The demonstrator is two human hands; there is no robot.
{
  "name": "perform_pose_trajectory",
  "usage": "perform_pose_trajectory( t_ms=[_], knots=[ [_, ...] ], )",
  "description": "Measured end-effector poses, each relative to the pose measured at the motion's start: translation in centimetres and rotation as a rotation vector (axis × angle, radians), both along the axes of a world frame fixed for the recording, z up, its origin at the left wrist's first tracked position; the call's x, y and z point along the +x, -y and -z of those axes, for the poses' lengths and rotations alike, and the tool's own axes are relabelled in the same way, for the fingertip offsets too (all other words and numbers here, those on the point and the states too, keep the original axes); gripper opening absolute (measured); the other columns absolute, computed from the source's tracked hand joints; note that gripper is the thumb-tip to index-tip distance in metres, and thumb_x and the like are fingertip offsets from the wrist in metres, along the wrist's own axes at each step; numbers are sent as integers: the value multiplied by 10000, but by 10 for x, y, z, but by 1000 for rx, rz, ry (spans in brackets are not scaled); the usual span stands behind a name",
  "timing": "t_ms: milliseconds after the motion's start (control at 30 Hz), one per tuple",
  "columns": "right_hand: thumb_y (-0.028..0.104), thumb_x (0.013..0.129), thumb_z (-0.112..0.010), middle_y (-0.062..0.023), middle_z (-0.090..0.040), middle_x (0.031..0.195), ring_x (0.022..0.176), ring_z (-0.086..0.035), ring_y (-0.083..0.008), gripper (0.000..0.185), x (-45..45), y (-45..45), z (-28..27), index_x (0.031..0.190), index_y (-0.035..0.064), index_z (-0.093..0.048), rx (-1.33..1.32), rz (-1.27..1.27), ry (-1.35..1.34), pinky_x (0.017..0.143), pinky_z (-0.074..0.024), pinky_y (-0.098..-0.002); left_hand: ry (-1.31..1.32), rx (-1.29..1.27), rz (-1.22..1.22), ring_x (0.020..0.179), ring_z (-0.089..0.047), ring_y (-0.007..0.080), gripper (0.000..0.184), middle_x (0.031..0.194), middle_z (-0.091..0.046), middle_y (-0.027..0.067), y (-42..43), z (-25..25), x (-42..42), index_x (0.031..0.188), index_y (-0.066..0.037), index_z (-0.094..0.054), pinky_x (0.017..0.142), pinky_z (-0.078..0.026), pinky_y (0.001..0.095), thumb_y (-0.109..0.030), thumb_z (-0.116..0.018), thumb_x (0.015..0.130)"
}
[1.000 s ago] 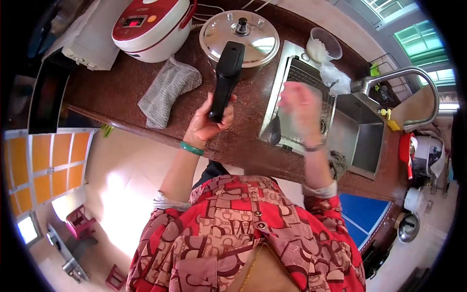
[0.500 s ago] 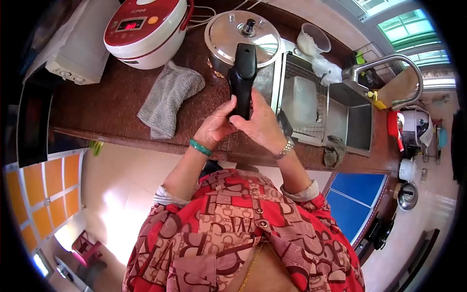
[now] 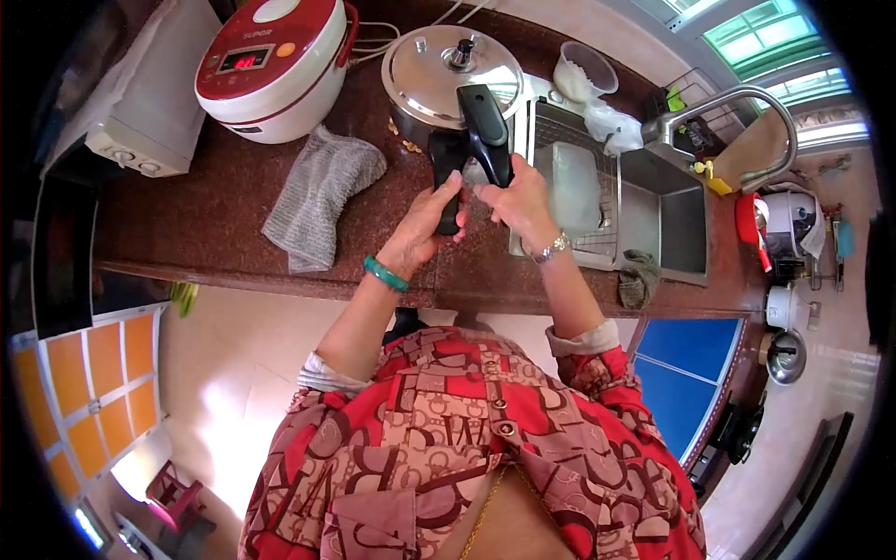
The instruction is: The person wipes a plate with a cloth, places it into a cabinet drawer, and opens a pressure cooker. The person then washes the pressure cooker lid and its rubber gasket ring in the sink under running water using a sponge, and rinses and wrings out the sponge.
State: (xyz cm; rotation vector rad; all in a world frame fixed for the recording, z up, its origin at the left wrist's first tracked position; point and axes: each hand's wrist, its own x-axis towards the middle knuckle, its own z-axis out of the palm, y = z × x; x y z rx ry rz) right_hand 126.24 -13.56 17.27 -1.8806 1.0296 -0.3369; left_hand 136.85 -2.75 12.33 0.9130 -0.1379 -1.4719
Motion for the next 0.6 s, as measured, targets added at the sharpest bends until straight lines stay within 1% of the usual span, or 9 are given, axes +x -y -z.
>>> perform_pose_trajectory(
  t_ms=[33,67,100,133,200,233,333,467,600],
  knots=[
    [135,650,-635,-124,-566,588,448,-572,-189,315,1,2,-1,870,-36,-489,-2,-1,4,454,-462,-308,17,-5,6,477,-467,139,376,560,-483,29,1,-1,1,806,-77,-477,424,-386,263,-444,-545,850],
    [115,646,-639,-100,-555,579,443,-565,-170,300,1,5,-1,857,-34,-485,59,-5,30,438,-455,-298,23,-8,6,477,-467,139,376,560,-483,29,0,-3,1,806,-77,-477,424,-386,263,-444,-545,850],
    [95,643,-643,-76,-544,571,438,-557,-151,287,0,8,-2,845,-31,-481,119,-9,55,421,-449,-288,42,0,20,475,-462,142,374,553,-477,25,-1,-5,1,811,-71,-484,436,-379,262,-440,-521,864],
    [95,643,-643,-76,-544,571,438,-557,-151,287,-2,13,-2,845,-31,-481,115,-10,58,421,-449,-288,59,7,33,472,-457,145,375,547,-472,22,-1,-7,1,816,-66,-491,447,-372,261,-435,-497,878],
    [50,637,-635,-42,-529,578,437,-545,-121,268,-7,21,-3,844,-23,-482,187,-24,46,401,-438,-264,56,-11,27,467,-456,146,369,546,-473,22,0,-5,-1,816,-64,-491,446,-372,260,-427,-498,880],
    [39,630,-631,-34,-525,579,422,-530,-111,269,-9,22,-5,850,-21,-488,242,-31,97,388,-419,-247,49,-26,22,462,-456,147,363,545,-475,22,0,-3,-1,816,-63,-490,445,-372,260,-420,-499,882],
    [1,643,-625,-42,-535,573,417,-492,-97,239,-11,22,-11,850,-27,-508,252,-52,144,390,-396,-228,52,-26,28,455,-454,149,359,542,-473,20,1,-2,0,815,-63,-489,442,-371,261,-415,-502,882],
    [-3,631,-623,-42,-532,570,416,-489,-97,228,-15,29,-14,831,-22,-515,261,-86,158,390,-390,-229,52,-28,32,453,-456,149,357,538,-470,22,1,0,0,815,-64,-487,437,-366,261,-414,-502,881],
    [4,623,-626,-37,-531,567,426,-489,-98,219,-15,29,-32,812,-23,-519,299,-85,149,397,-383,-229,49,-22,16,455,-447,145,355,538,-468,21,1,0,-1,799,-67,-491,432,-365,258,-412,-505,880]
  ],
)
